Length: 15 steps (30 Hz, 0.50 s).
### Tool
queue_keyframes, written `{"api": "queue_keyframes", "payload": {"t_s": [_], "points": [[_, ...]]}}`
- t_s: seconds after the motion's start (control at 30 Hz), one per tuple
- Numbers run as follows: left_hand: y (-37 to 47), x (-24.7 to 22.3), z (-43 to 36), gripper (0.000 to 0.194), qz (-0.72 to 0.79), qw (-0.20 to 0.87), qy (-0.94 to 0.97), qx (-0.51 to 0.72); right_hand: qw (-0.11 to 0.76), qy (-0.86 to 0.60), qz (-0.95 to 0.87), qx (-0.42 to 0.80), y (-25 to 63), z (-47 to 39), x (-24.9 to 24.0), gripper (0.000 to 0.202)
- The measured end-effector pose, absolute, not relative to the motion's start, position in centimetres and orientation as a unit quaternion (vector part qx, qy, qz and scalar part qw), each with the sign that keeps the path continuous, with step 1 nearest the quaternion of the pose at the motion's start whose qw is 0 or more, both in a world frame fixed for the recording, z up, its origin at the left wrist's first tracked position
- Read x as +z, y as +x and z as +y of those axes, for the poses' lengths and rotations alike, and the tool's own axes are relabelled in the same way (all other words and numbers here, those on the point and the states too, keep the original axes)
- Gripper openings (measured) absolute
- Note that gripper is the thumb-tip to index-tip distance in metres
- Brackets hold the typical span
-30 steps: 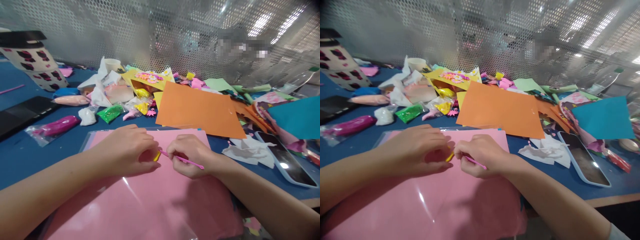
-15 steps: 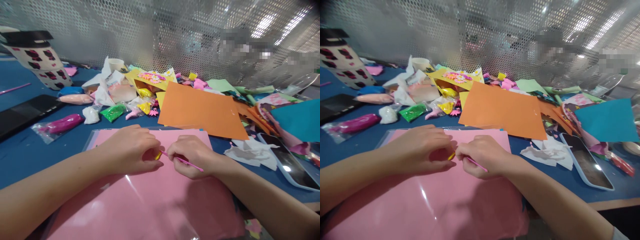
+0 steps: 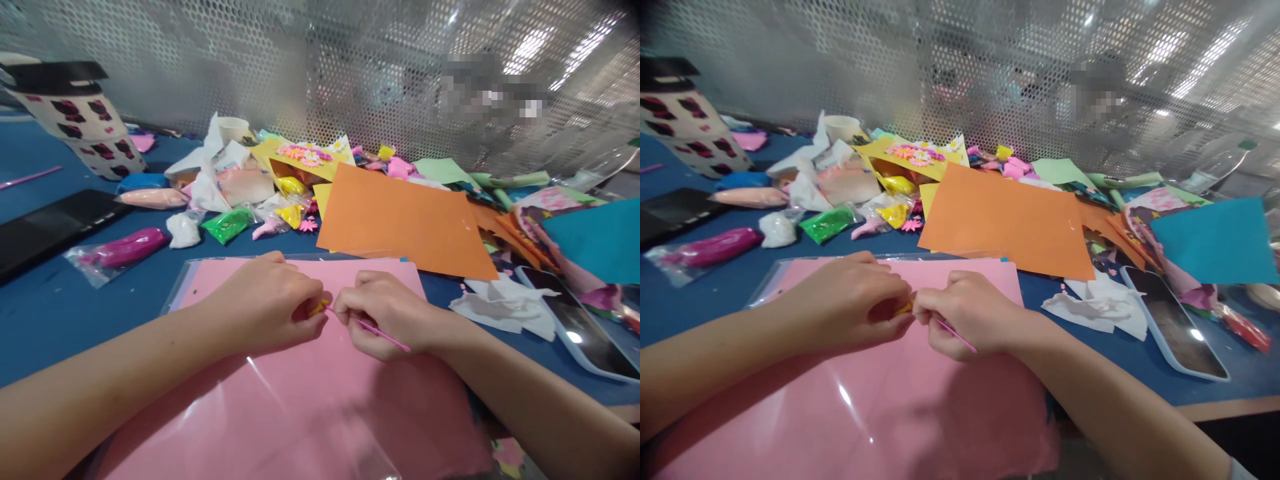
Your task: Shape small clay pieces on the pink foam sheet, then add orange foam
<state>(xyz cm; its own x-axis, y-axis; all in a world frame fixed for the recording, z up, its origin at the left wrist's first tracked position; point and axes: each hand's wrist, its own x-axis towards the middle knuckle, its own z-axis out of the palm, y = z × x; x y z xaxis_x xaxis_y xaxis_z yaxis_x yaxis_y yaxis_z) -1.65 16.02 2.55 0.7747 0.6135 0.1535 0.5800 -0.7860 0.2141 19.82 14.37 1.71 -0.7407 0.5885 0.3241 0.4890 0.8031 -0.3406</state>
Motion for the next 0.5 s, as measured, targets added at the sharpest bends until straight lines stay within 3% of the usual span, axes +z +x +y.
{"api": "queue_keyframes", "payload": {"t_s": [0.37, 0.5], "points": [[-1.9, 3.0, 16.0, 0.021, 0.318, 0.047, 0.942, 0.091, 0.269, -0.321, -0.870, 0.261, 21.0, 15.1, 2.2, 0.020], [-1.9, 3.1, 16.0, 0.019, 0.322, 0.042, 0.941, 0.096, 0.258, -0.307, -0.878, 0.262, 20.6, 14.9, 2.0, 0.016]]}}
